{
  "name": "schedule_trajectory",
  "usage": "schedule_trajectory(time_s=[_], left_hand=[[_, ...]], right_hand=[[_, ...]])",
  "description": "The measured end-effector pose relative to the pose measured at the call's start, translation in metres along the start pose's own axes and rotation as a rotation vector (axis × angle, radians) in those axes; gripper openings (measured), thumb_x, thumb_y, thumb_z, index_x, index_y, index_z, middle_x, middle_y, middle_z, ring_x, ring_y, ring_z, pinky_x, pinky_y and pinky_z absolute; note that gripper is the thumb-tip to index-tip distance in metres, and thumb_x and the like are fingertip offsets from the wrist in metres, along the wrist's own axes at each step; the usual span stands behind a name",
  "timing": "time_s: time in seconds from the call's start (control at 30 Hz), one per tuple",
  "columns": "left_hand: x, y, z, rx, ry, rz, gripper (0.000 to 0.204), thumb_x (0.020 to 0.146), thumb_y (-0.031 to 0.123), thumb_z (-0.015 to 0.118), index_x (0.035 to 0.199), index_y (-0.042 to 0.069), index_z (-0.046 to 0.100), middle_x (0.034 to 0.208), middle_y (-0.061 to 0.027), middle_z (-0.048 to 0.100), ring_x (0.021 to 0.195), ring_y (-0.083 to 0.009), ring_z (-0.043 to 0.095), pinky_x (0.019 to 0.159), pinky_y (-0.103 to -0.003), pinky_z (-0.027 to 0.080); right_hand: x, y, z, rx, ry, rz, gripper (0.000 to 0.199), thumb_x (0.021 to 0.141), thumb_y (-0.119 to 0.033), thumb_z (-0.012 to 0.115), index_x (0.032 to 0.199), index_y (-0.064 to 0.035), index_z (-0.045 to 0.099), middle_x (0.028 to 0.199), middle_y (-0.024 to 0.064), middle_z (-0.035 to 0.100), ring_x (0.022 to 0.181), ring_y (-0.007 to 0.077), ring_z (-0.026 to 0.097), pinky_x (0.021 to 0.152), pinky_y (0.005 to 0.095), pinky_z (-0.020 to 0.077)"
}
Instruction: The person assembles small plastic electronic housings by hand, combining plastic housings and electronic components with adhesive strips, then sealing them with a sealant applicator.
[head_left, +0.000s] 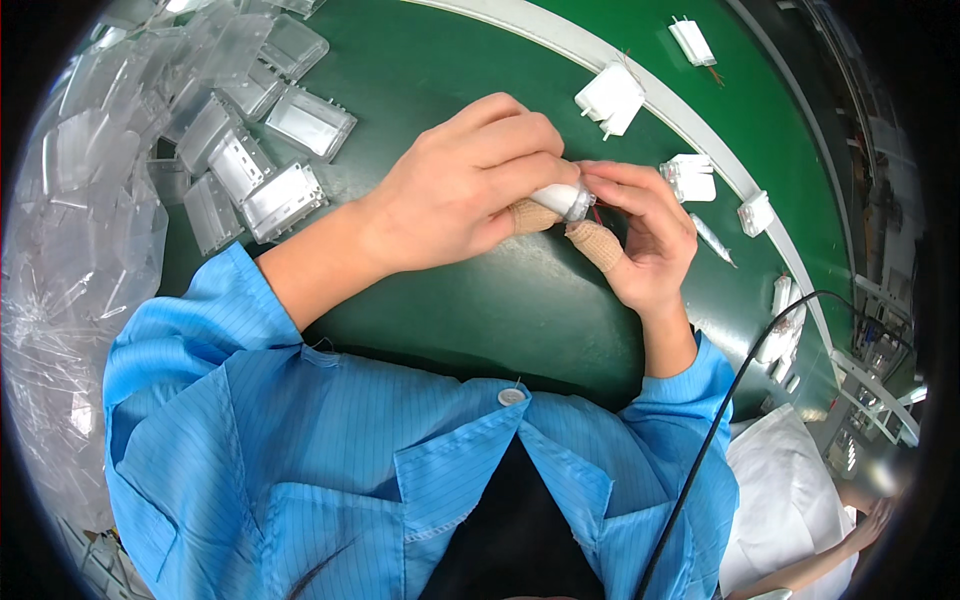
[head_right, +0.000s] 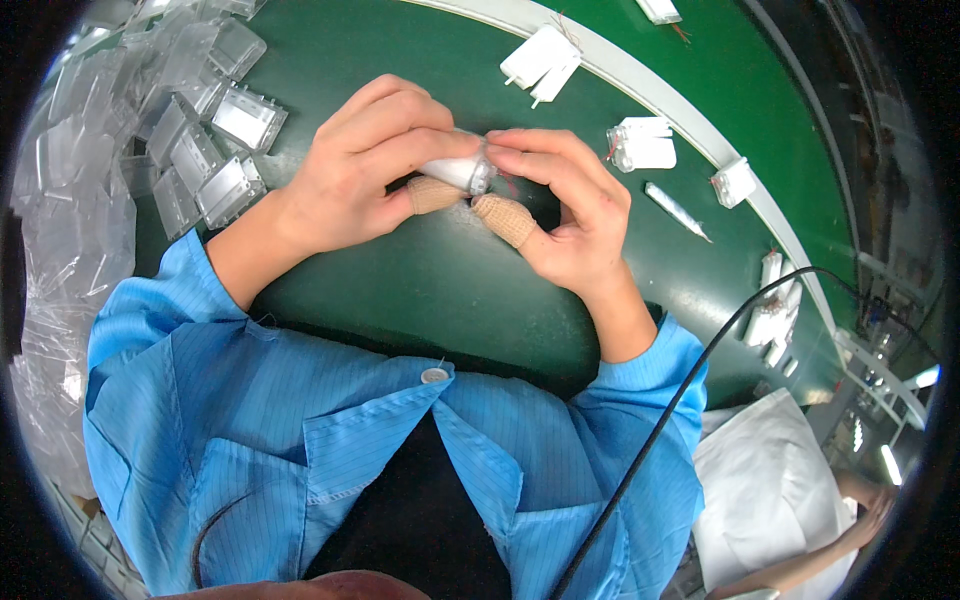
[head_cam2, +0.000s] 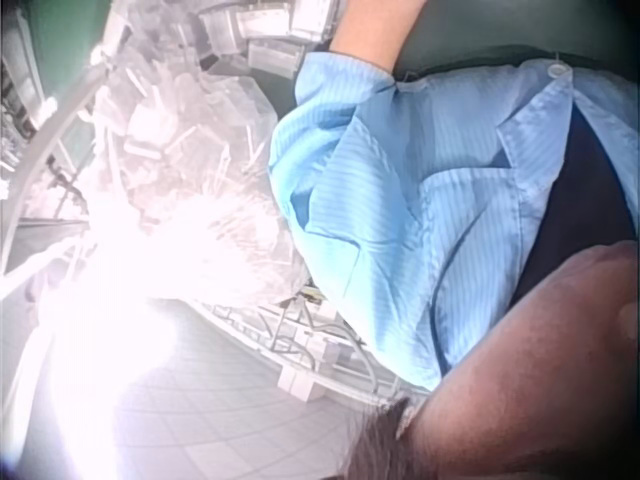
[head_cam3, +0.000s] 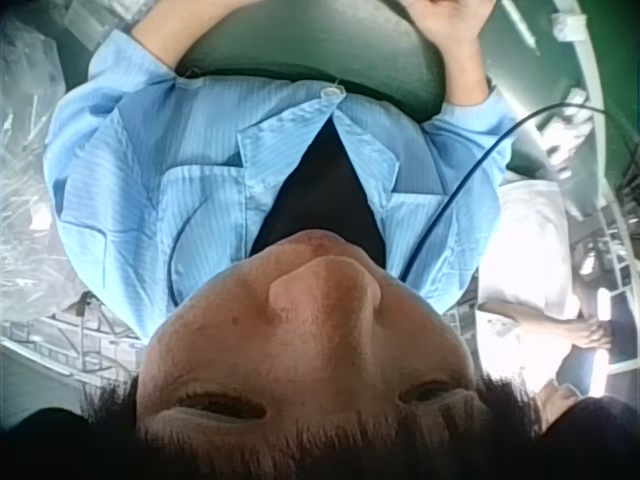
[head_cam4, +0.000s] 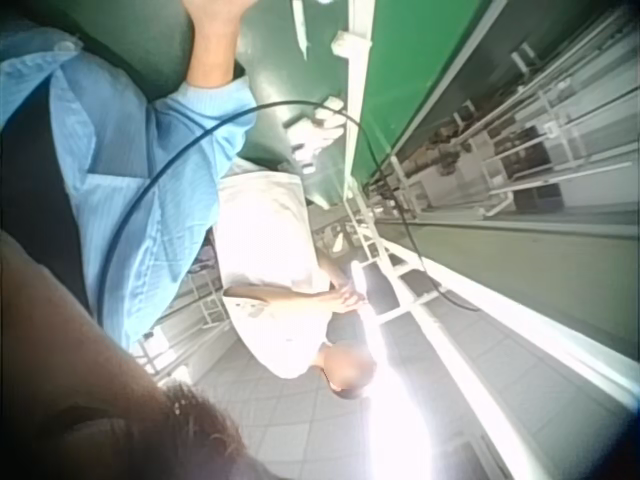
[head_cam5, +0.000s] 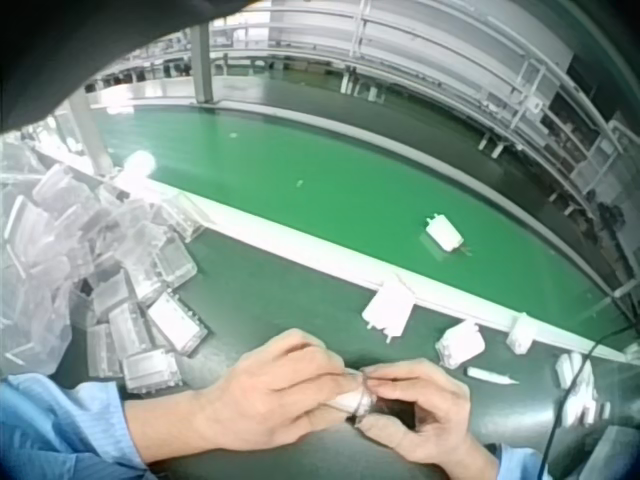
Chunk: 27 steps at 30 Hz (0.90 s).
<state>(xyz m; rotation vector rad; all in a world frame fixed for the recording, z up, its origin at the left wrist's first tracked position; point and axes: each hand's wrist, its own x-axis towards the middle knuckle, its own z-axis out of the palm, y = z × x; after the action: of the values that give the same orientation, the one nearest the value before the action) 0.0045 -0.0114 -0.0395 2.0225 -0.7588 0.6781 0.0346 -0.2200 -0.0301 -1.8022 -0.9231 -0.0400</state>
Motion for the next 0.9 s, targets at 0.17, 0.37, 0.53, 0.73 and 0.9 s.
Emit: schedule_trajectory(time_s=[0.17,0.37,0.53,0.73,0.9], left_hand=[[-0.003,0.008,-0.004,-0.001,-0.056,-0.109,0.037,0.058,0.006,0.076,0.094,0.005,0.066,0.084,-0.0072,0.054,0.076,-0.0234,0.054,0.063,-0.032,0.046],[-0.002,0.005,0.0,0.019,-0.084,-0.104,0.036,0.062,0.006,0.076,0.096,0.004,0.065,0.085,-0.0076,0.054,0.076,-0.024,0.055,0.064,-0.032,0.047],[-0.002,0.004,0.003,0.026,-0.083,-0.069,0.039,0.063,0.006,0.075,0.1,0.004,0.063,0.092,-0.0087,0.058,0.077,-0.025,0.058,0.065,-0.032,0.049],[-0.004,0.014,0.003,0.133,-0.115,-0.111,0.041,0.063,0.012,0.077,0.1,0.002,0.063,0.093,-0.0093,0.064,0.075,-0.0248,0.06,0.066,-0.033,0.052],[-0.005,0.017,0.001,0.139,-0.112,-0.177,0.04,0.063,0.013,0.078,0.099,0.003,0.064,0.086,-0.0088,0.065,0.072,-0.0252,0.061,0.063,-0.033,0.052]], right_hand=[[0.006,-0.008,0.0,-0.198,0.014,-0.15,0.034,0.065,-0.004,0.079,0.096,0.0007,0.065,0.099,0.0146,0.064,0.086,0.0245,0.063,0.072,0.0307,0.0526],[0.002,-0.012,0.003,-0.172,0.028,-0.004,0.036,0.064,-0.005,0.079,0.097,-0.0009,0.065,0.098,0.0115,0.063,0.082,0.0223,0.062,0.068,0.0296,0.0517],[0.006,-0.008,0.001,-0.204,0.032,-0.072,0.034,0.064,-0.01,0.08,0.095,-0.0021,0.067,0.094,0.0104,0.065,0.081,0.0212,0.063,0.066,0.0282,0.0516],[0.003,-0.013,0.002,-0.252,0.052,-0.015,0.035,0.062,-0.014,0.082,0.091,-0.0027,0.066,0.087,0.0102,0.063,0.075,0.0212,0.061,0.063,0.0286,0.0505],[0.001,-0.011,0.006,-0.236,0.06,0.022,0.037,0.062,-0.015,0.082,0.093,-0.0028,0.065,0.085,0.01,0.063,0.073,0.0206,0.061,0.063,0.0288,0.0502]])
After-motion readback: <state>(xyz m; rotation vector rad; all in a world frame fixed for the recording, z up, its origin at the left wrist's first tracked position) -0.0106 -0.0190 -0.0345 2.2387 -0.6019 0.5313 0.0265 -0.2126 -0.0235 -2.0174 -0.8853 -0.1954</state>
